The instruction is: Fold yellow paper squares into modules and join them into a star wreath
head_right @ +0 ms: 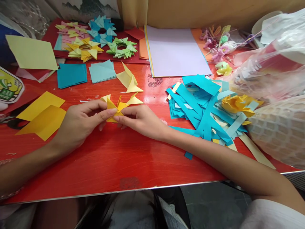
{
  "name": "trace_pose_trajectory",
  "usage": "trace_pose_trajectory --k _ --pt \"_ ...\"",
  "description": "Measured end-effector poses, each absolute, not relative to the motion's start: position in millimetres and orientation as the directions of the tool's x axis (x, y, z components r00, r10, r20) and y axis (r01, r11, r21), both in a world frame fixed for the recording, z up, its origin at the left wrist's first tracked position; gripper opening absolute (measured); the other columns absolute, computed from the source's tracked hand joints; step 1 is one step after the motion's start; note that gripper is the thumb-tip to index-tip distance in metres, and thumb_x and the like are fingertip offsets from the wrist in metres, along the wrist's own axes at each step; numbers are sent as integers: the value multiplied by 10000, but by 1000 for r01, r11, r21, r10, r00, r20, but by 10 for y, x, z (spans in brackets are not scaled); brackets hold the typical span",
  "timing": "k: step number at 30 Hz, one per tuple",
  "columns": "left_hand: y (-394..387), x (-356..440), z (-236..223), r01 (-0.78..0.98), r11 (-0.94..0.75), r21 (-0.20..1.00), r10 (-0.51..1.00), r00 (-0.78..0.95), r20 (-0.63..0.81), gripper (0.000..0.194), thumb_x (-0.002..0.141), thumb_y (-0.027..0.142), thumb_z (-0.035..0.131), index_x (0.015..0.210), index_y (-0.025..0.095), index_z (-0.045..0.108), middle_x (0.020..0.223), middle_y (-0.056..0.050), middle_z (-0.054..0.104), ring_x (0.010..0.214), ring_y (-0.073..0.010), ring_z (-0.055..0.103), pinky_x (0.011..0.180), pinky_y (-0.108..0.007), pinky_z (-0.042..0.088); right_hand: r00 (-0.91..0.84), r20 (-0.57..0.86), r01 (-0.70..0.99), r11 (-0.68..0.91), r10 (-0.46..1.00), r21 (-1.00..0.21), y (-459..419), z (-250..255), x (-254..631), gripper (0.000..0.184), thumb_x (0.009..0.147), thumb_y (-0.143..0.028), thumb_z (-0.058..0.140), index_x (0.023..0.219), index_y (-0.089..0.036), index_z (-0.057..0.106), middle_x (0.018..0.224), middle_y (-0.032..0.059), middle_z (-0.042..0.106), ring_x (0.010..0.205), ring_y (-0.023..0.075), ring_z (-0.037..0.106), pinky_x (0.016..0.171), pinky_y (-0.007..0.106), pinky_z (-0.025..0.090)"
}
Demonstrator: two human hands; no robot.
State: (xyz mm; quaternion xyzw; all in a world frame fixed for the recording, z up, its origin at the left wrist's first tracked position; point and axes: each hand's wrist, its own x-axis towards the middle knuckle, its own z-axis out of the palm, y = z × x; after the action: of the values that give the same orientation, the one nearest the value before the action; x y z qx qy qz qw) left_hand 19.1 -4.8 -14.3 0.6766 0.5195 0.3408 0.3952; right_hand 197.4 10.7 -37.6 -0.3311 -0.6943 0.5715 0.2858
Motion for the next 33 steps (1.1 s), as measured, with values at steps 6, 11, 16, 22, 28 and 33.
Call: trace_pose_trajectory --k 6,11,16,22,28,33 --pt "-34 159 -192 269 11 963 944 314 -98 295 825 376 577 601 186 554 578 6 500 493 -98 437 432 -228 359 -695 -8 170 154 719 -973 107 -333 2003 348 853 -435 536 768 -125 669 718 14 635 685 109 559 603 214 417" --pt "-43 148 -202 409 -223 885 963 234 134 135 837 359 575 869 238 626 851 8 615 774 -131 592 620 -228 495 -656 -55 147 56 753 -988 101 -324 2000 333 855 -416 546 787 -123 690 764 34 675 738 133 607 670 239 458" --pt "6 80 -215 547 -763 345 634 526 567 477 804 257 646 1258 309 506 1369 -10 480 1313 -204 347 1115 -383 274 -592 -33 124 51 805 -991 99 -336 1999 343 851 -419 551 727 -131 689 677 11 648 665 112 573 608 223 425" --pt "3 79 -287 524 -720 454 693 562 452 342 878 204 533 1211 273 564 1222 -4 628 1196 -194 526 1028 -383 411 -617 12 69 69 787 -995 106 -330 2007 308 861 -410 541 827 -153 706 826 18 690 847 145 612 766 249 468" --pt "-49 92 -280 536 -485 691 873 347 343 250 847 281 591 1096 290 617 1034 32 702 932 -146 658 827 -242 513 -625 55 18 86 779 -996 121 -364 1992 329 910 -404 456 935 -157 672 894 30 664 880 126 614 799 244 500" --pt "-26 99 -219 425 -348 835 934 227 274 134 826 331 614 950 314 663 999 41 676 937 -142 624 824 -243 502 -459 74 -131 15 885 -991 139 -427 1958 279 815 -365 619 1030 -191 584 976 26 617 808 121 623 651 229 555"
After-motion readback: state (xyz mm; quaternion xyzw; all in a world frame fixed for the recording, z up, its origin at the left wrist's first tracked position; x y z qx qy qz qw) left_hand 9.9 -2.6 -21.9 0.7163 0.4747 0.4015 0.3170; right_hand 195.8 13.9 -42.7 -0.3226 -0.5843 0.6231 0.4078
